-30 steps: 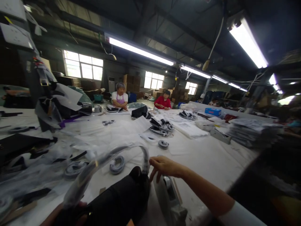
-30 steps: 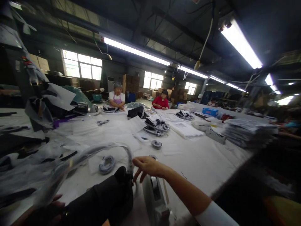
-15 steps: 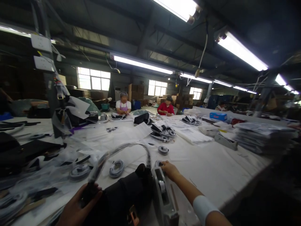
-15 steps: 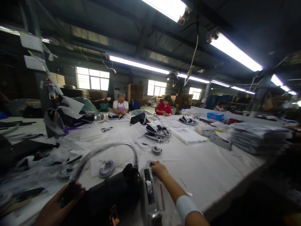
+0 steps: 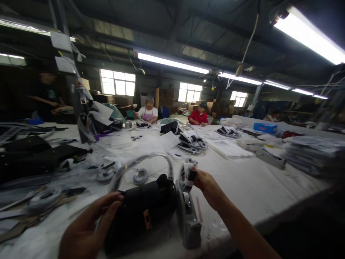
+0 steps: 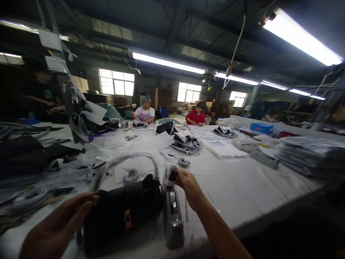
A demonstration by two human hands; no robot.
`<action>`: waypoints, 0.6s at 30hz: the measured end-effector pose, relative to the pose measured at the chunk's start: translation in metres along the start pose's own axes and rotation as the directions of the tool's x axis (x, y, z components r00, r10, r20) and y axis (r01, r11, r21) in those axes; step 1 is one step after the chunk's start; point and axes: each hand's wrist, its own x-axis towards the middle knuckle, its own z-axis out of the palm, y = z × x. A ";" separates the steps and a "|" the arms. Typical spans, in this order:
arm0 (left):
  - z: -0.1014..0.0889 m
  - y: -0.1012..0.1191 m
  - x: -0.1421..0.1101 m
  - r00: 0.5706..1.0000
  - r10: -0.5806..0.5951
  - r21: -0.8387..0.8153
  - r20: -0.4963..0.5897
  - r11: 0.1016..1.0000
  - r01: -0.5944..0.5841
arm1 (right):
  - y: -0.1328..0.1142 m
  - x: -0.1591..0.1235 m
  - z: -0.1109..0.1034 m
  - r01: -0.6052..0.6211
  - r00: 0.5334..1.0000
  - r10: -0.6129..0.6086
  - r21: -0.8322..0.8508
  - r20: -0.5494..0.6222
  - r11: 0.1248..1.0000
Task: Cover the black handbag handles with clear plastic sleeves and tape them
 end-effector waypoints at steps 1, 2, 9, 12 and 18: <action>0.005 0.015 -0.007 0.991 0.051 -0.037 0.123 0.998 -0.047 | -0.007 -0.012 0.016 -0.038 0.997 0.031 0.103 0.066 0.994; 0.010 0.028 -0.013 0.970 0.107 -0.068 0.220 0.993 -0.094 | -0.013 -0.024 0.032 -0.078 0.989 0.056 0.164 0.134 0.983; 0.006 0.061 -0.018 0.798 0.316 -0.152 0.514 0.949 -0.277 | -0.021 -0.063 0.103 0.015 0.893 0.012 -0.057 0.450 0.998; -0.011 0.053 -0.020 0.773 0.167 -0.169 0.612 0.983 -0.079 | -0.018 -0.070 0.108 0.025 0.868 0.003 -0.050 0.497 0.998; -0.010 0.017 -0.035 0.898 -0.235 -0.315 0.371 0.878 0.360 | 0.006 -0.104 0.127 0.127 0.986 -0.146 -0.198 -0.082 0.972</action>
